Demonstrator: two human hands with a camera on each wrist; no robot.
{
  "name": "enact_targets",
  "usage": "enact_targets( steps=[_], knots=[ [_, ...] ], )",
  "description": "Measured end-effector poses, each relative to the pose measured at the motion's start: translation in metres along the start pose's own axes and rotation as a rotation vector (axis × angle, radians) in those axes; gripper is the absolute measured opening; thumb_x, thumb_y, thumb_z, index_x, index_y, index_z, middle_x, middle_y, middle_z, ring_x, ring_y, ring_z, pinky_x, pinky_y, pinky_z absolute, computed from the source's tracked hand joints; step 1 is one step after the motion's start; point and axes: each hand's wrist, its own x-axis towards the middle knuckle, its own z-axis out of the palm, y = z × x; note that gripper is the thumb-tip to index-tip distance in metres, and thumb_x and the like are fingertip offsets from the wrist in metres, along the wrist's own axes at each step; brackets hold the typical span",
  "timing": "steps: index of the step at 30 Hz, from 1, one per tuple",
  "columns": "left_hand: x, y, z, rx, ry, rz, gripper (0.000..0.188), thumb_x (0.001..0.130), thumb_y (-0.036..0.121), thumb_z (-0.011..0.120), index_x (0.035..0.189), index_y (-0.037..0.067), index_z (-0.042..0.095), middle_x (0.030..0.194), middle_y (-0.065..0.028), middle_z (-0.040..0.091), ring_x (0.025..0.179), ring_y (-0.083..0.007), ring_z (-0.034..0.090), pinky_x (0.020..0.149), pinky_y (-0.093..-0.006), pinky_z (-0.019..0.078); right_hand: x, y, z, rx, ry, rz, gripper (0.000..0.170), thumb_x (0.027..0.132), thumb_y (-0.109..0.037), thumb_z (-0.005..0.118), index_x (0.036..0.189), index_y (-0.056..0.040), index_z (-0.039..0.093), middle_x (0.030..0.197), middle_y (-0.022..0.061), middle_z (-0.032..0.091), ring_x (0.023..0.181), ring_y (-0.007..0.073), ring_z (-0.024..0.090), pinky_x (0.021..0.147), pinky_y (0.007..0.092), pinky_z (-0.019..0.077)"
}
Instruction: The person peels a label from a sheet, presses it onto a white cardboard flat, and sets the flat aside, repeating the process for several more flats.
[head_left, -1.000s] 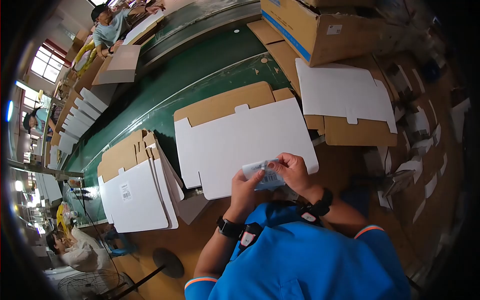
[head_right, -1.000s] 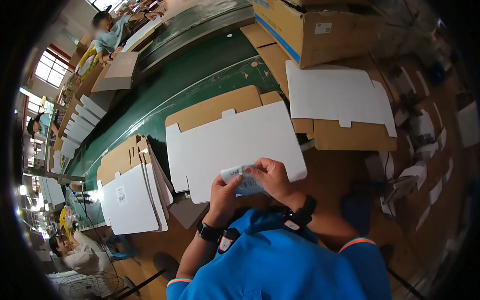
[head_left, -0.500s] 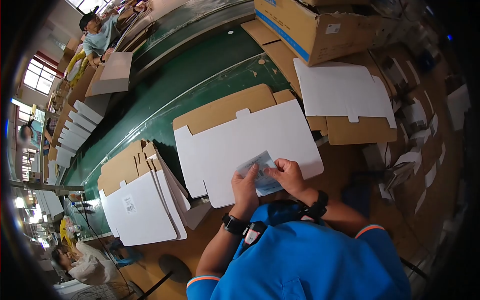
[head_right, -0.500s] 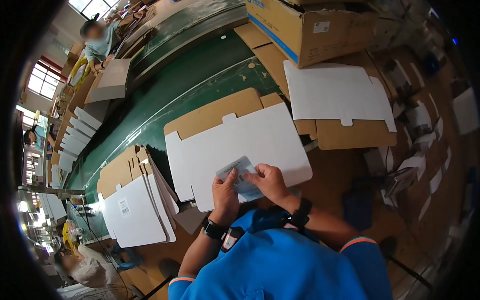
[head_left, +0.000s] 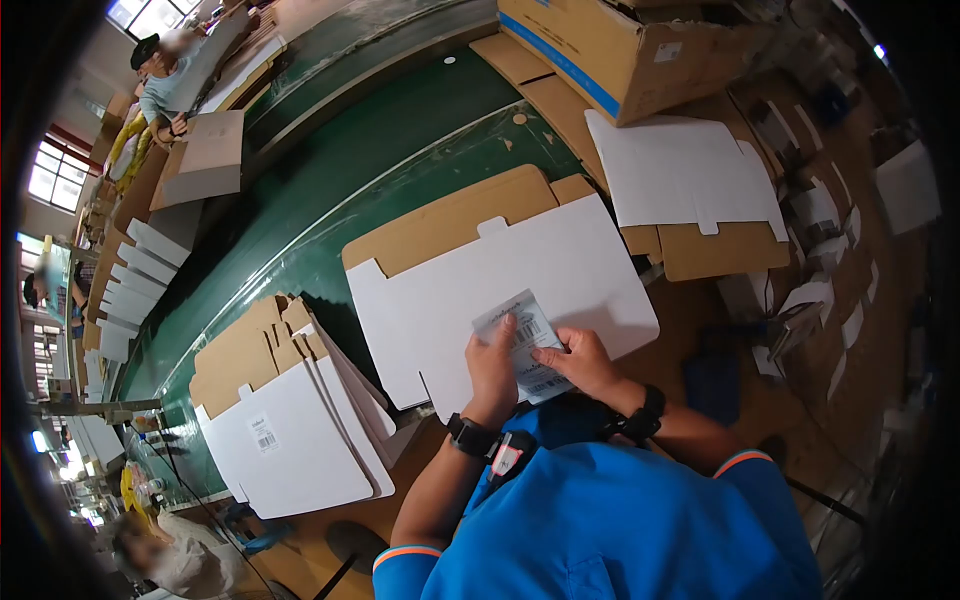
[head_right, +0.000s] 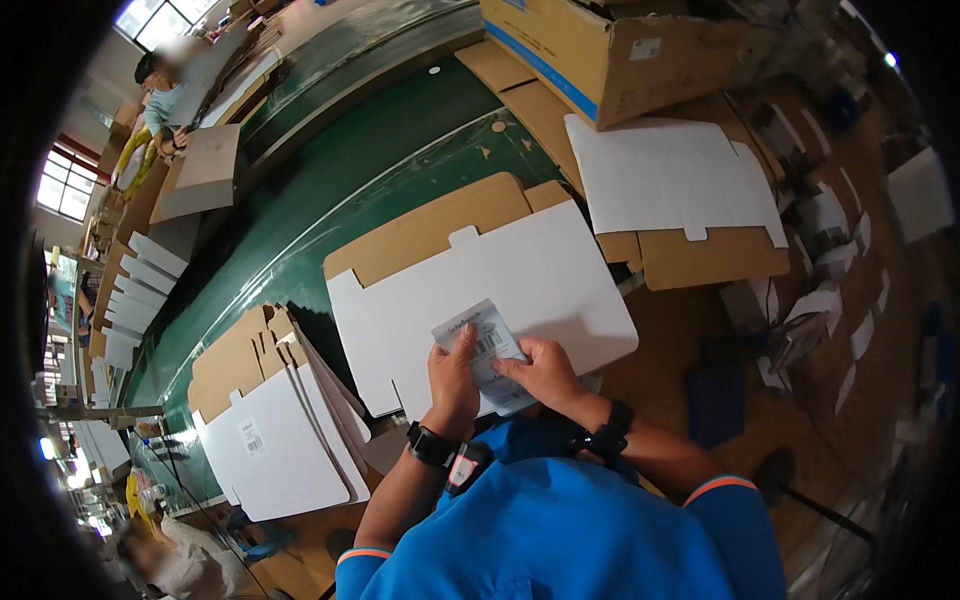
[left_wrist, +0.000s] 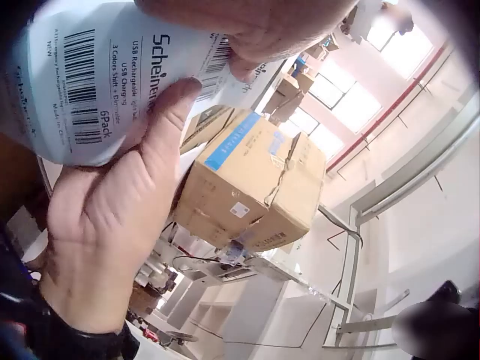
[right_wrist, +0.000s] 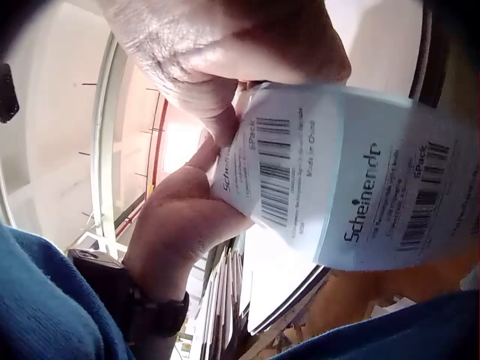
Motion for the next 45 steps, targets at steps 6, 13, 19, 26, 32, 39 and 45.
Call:
enact_targets(
  steps=[6, 13, 19, 26, 32, 39, 45],
  knots=[
    [0.008, -0.001, 0.006, 0.086, -0.032, -0.041, 0.032, 0.083, 0.019, 0.068, 0.102, -0.004, 0.057, 0.092, -0.0116, 0.063, 0.080, -0.0182, 0.061, 0.070, -0.0312, 0.0497, -0.002, 0.002, -0.002, -0.157, 0.150, -0.005, 0.024, 0.084, -0.019, 0.066, 0.089, 0.0038, 0.066, 0.073, 0.0054, 0.067, 0.067, 0.0062, 0.056, 0.060, 0.0261, 0.0477],
    [0.019, -0.007, 0.001, 0.120, -0.029, -0.124, 0.024, 0.083, 0.015, 0.067, 0.099, -0.001, 0.059, 0.090, -0.0090, 0.065, 0.079, -0.0174, 0.062, 0.071, -0.0301, 0.0513, 0.004, 0.017, -0.004, -0.053, 0.160, 0.032, 0.022, 0.085, -0.018, 0.064, 0.089, 0.0042, 0.066, 0.072, 0.0057, 0.066, 0.067, 0.0062, 0.056, 0.059, 0.0255, 0.0471],
    [0.031, -0.001, -0.008, 0.247, -0.047, 0.019, 0.028, 0.084, 0.018, 0.066, 0.099, -0.004, 0.060, 0.087, -0.0061, 0.064, 0.073, -0.0105, 0.057, 0.063, -0.0255, 0.0470, 0.037, 0.004, -0.008, 0.012, 0.204, 0.085, 0.023, 0.084, -0.017, 0.063, 0.090, 0.0053, 0.066, 0.075, 0.0081, 0.067, 0.066, 0.0086, 0.058, 0.059, 0.0262, 0.0477],
    [0.025, -0.006, -0.033, 0.774, -0.025, 0.584, 0.017, 0.083, 0.008, 0.061, 0.098, 0.001, 0.063, 0.082, -0.0073, 0.059, 0.066, -0.0159, 0.057, 0.060, -0.0267, 0.0478, 0.063, 0.007, -0.009, 0.027, 0.217, 0.234, 0.025, 0.084, -0.017, 0.063, 0.090, 0.0074, 0.064, 0.077, 0.0110, 0.067, 0.065, 0.0133, 0.062, 0.058, 0.0269, 0.0490],
    [0.023, -0.006, -0.035, 0.972, -0.022, 0.630, 0.018, 0.077, 0.000, 0.058, 0.095, 0.002, 0.063, 0.088, -0.0118, 0.057, 0.081, -0.0274, 0.056, 0.074, -0.0354, 0.0466, 0.071, 0.015, -0.013, 0.074, 0.206, 0.281, 0.024, 0.083, -0.016, 0.063, 0.090, 0.0080, 0.063, 0.078, 0.0121, 0.066, 0.066, 0.0145, 0.063, 0.058, 0.0273, 0.0499],
    [0.021, 0.005, -0.020, 1.057, -0.002, 0.860, 0.023, 0.073, 0.000, 0.061, 0.096, 0.004, 0.064, 0.095, -0.0123, 0.057, 0.093, -0.0293, 0.052, 0.082, -0.0371, 0.0436, 0.069, 0.015, -0.010, 0.076, 0.216, 0.294, 0.026, 0.083, -0.017, 0.063, 0.090, 0.0080, 0.063, 0.080, 0.0120, 0.067, 0.069, 0.0142, 0.063, 0.060, 0.0269, 0.0495],
    [0.023, 0.006, -0.019, 1.071, -0.034, 0.892, 0.025, 0.073, -0.001, 0.061, 0.098, 0.003, 0.063, 0.097, -0.0120, 0.057, 0.093, -0.0293, 0.053, 0.082, -0.0373, 0.0434, 0.067, 0.010, -0.009, 0.056, 0.233, 0.280, 0.027, 0.083, -0.018, 0.063, 0.089, 0.0077, 0.064, 0.079, 0.0119, 0.067, 0.067, 0.0137, 0.062, 0.059, 0.0270, 0.0485]
  ],
)
